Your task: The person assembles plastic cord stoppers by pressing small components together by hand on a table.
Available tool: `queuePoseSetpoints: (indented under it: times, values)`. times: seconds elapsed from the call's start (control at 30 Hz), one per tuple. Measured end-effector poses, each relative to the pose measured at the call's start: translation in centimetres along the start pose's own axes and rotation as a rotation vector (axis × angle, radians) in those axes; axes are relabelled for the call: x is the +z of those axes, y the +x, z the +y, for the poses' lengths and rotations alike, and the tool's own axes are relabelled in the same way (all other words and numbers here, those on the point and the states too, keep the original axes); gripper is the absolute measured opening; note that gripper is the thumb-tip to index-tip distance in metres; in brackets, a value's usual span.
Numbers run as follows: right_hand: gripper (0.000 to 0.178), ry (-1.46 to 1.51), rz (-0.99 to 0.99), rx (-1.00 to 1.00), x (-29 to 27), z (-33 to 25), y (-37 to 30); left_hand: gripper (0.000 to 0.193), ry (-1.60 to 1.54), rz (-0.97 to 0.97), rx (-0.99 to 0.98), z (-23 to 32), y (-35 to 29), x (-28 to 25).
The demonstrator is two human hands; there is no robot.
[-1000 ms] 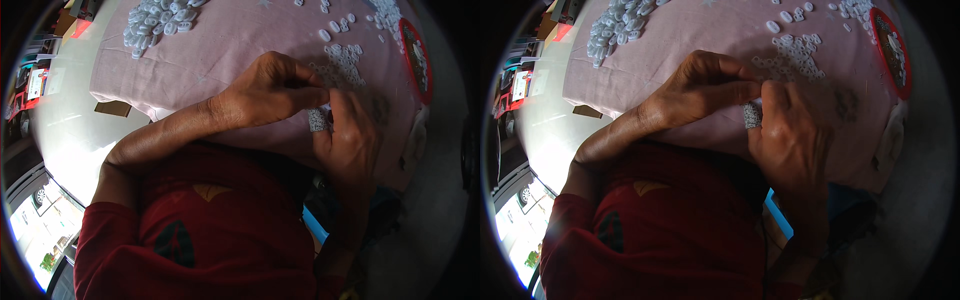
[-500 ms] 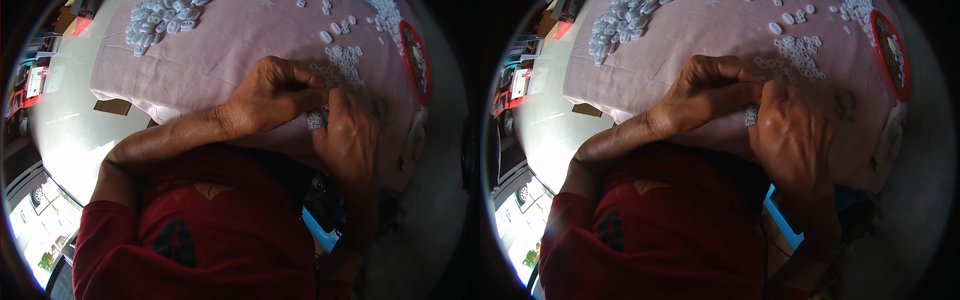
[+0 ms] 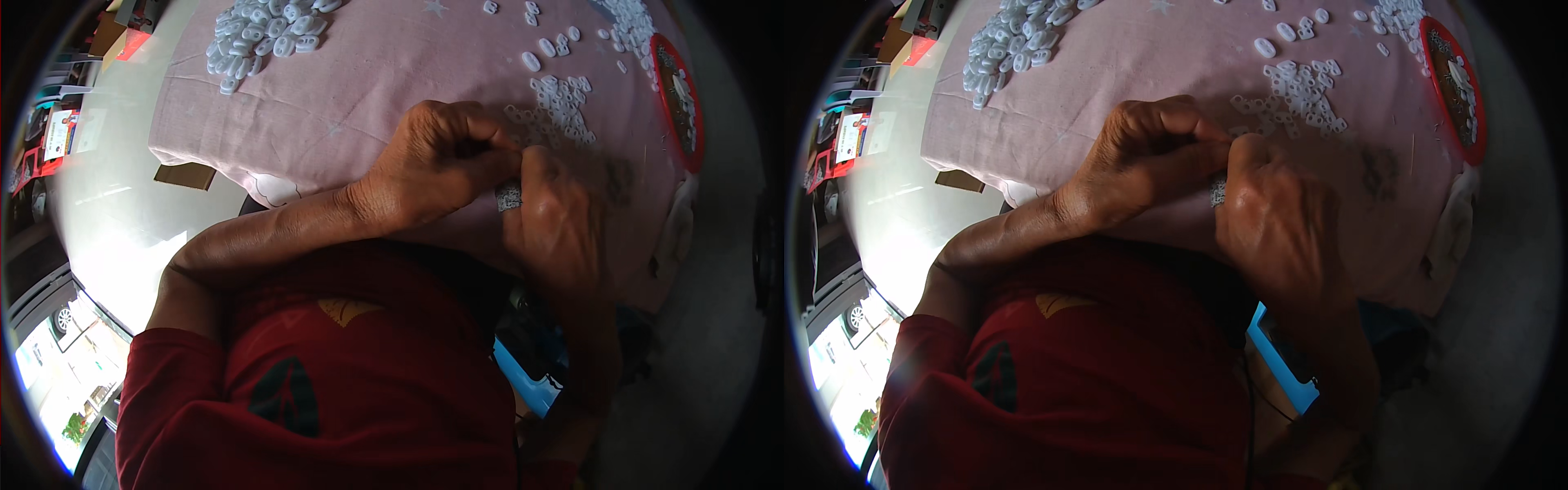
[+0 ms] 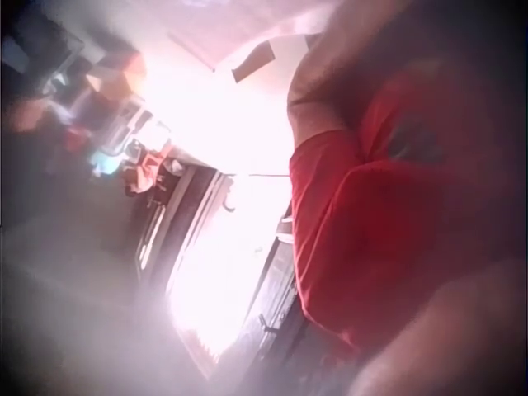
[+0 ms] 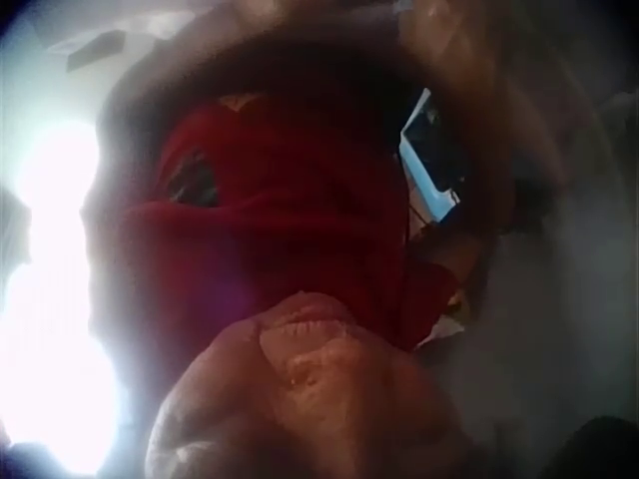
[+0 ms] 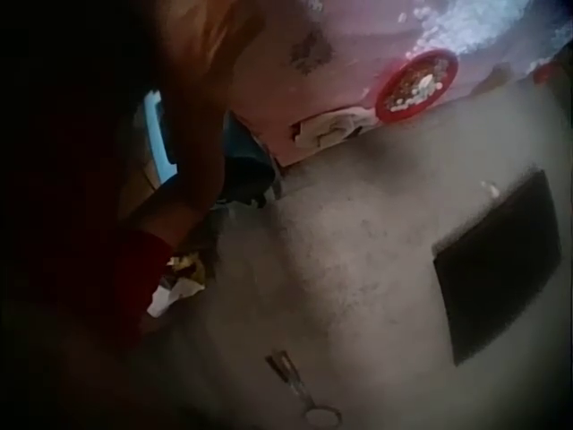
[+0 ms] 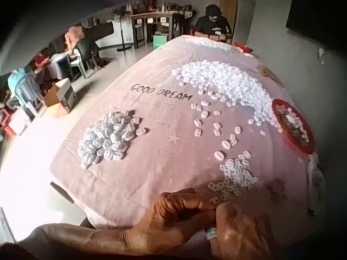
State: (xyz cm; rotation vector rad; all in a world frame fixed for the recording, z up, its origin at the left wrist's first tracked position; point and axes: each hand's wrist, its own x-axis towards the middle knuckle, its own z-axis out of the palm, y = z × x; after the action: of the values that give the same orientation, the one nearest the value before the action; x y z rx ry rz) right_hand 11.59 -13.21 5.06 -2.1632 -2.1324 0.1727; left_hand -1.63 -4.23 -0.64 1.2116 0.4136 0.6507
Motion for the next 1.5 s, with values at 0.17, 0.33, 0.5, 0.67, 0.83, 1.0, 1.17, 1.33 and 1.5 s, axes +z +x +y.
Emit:
queuePoseSetpoints:
  times: [0.17,0.33,0.5,0.67,0.83,1.0,1.17,1.33,1.5]
  values:
    - [0.011,0.013,0.013,-0.049,-0.1,0.2,0.3,0.006,-0.007,-0.017,0.003,-0.1,0.0,-0.4]
    - [0.018,0.098,-0.157,0.071,-0.7,0.3,0.7,0.006,0.082,-0.018,0.019,0.4,0.1,-0.7]
    - [0.019,0.097,0.075,0.0,-0.7,0.2,0.6,0.009,-0.038,-0.015,-0.119,1.1,0.3,-1.1]
    - [0.042,0.266,0.224,0.034,0.4,0.6,-0.8,0.011,-0.092,-0.004,-0.171,1.4,0.5,-0.9]
    - [0.036,0.255,0.378,-0.036,1.5,0.5,-0.7,0.011,-0.068,-0.031,-0.179,1.6,0.4,-1.2]
    - [0.031,0.226,0.429,-0.019,2.1,0.1,-0.8,0.01,-0.068,-0.053,-0.175,1.5,0.2,-1.0]
    - [0.03,0.174,0.55,-0.056,3.2,-0.1,-0.6,0.009,-0.079,-0.057,-0.157,1.4,0.3,-1.1]
    - [0.028,0.365,0.388,0.057,2.1,-0.2,-0.9,0.006,-0.087,0.076,-0.147,2.7,-0.2,-2.8]
    - [0.029,0.338,0.386,0.077,2.9,3.9,-1.1,0.012,0.789,0.368,0.192,4.2,1.5,-9.9]
